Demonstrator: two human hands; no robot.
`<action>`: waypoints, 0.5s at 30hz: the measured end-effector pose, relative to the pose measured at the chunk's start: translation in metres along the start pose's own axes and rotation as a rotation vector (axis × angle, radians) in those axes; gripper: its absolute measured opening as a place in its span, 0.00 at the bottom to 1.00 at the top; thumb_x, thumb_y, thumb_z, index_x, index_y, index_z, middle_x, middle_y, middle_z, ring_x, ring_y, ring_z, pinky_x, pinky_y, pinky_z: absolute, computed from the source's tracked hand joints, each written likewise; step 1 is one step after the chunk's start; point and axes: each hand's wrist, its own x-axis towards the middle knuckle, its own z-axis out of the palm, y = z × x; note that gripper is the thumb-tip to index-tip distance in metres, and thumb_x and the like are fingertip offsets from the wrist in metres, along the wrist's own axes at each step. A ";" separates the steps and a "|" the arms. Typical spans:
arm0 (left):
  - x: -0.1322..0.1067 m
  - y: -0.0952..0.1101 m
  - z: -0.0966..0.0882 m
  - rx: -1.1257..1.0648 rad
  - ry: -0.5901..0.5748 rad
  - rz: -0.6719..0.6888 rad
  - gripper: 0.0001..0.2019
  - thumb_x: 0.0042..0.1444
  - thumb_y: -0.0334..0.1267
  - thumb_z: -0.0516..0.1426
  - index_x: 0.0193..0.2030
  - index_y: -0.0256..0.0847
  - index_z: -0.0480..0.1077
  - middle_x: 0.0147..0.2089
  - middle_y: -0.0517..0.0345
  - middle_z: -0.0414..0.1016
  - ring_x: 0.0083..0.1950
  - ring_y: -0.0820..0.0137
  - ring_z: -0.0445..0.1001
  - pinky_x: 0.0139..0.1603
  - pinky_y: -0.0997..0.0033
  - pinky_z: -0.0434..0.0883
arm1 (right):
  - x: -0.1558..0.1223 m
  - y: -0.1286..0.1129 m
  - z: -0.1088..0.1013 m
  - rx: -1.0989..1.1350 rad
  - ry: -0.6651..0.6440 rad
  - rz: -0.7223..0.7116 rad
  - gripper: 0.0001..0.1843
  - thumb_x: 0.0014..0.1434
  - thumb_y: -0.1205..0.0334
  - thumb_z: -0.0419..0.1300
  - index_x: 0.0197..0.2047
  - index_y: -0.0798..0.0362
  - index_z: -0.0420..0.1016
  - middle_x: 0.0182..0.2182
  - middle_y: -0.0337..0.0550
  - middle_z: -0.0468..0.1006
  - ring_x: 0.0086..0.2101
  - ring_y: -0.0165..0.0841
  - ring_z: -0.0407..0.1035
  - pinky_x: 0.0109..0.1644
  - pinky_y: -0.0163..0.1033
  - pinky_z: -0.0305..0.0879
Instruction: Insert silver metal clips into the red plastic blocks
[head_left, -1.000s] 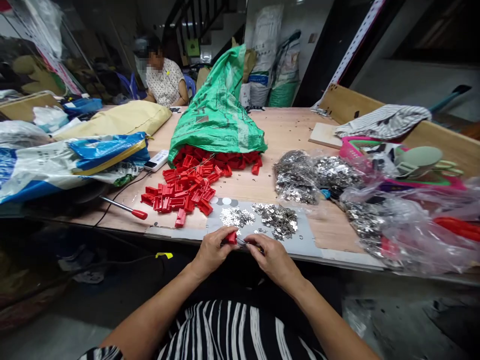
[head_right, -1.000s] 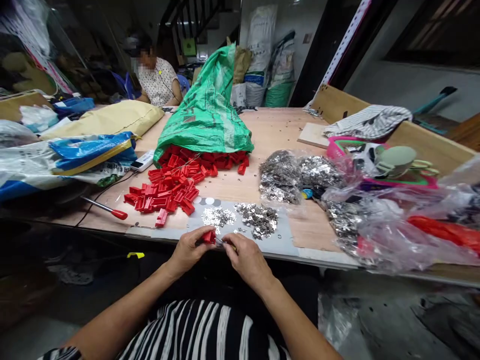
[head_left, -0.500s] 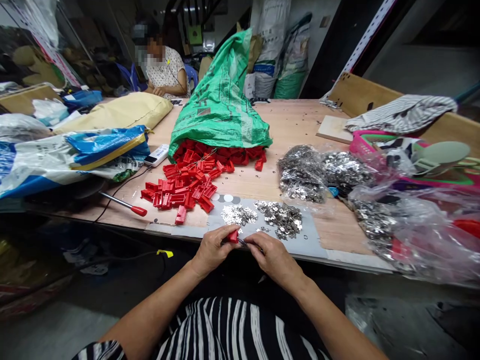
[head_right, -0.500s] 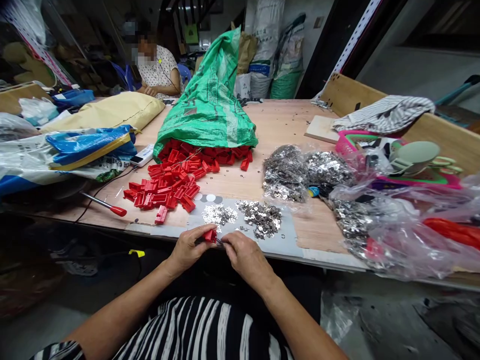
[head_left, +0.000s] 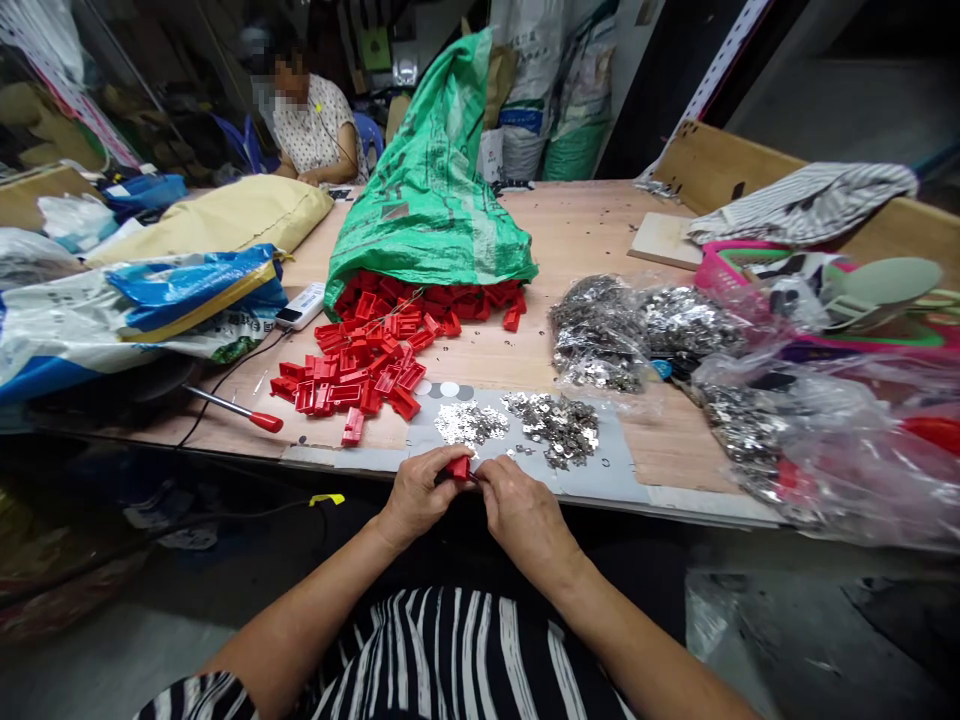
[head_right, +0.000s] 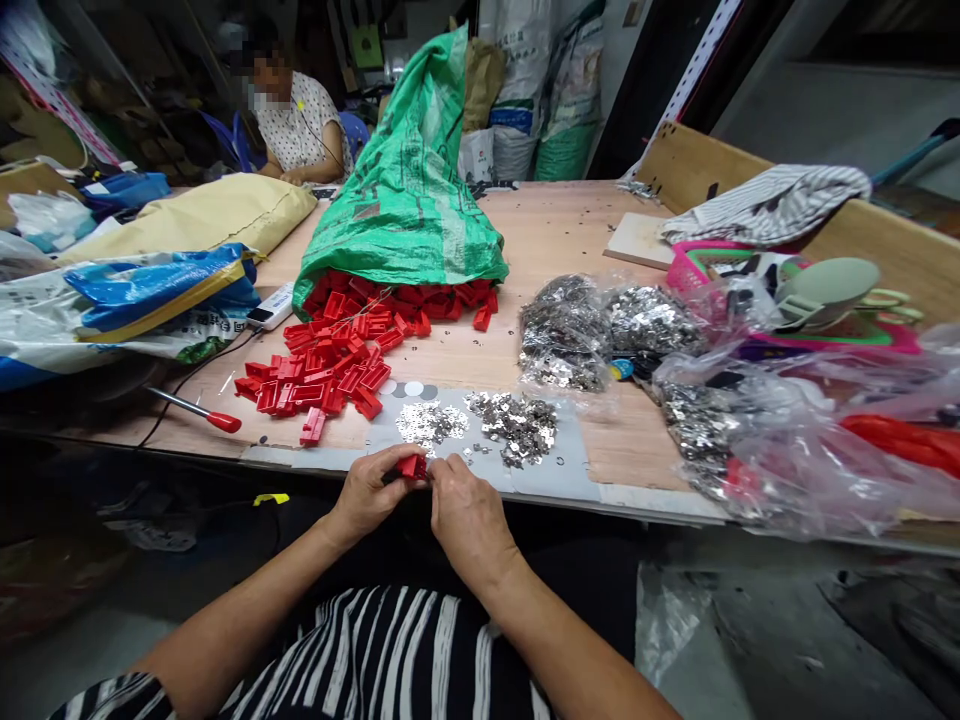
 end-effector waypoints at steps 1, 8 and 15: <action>0.000 0.000 -0.001 -0.004 -0.006 -0.012 0.17 0.52 0.34 0.61 0.50 0.45 0.73 0.47 0.54 0.78 0.47 0.64 0.77 0.51 0.64 0.72 | 0.001 0.002 -0.001 0.044 -0.006 -0.013 0.10 0.62 0.71 0.51 0.39 0.51 0.73 0.34 0.44 0.75 0.33 0.33 0.70 0.35 0.36 0.63; 0.000 -0.003 -0.007 -0.155 -0.070 -0.027 0.16 0.52 0.38 0.62 0.49 0.43 0.72 0.46 0.53 0.77 0.46 0.65 0.76 0.51 0.66 0.71 | -0.001 0.018 -0.017 0.303 -0.018 -0.056 0.09 0.61 0.68 0.53 0.39 0.49 0.74 0.35 0.41 0.76 0.37 0.33 0.70 0.41 0.37 0.64; 0.001 -0.007 -0.007 -0.136 -0.081 0.043 0.16 0.53 0.37 0.61 0.49 0.43 0.72 0.47 0.53 0.77 0.50 0.64 0.74 0.54 0.64 0.69 | -0.003 0.015 -0.013 0.239 -0.048 -0.050 0.08 0.61 0.67 0.54 0.40 0.50 0.74 0.36 0.42 0.76 0.37 0.34 0.71 0.42 0.38 0.64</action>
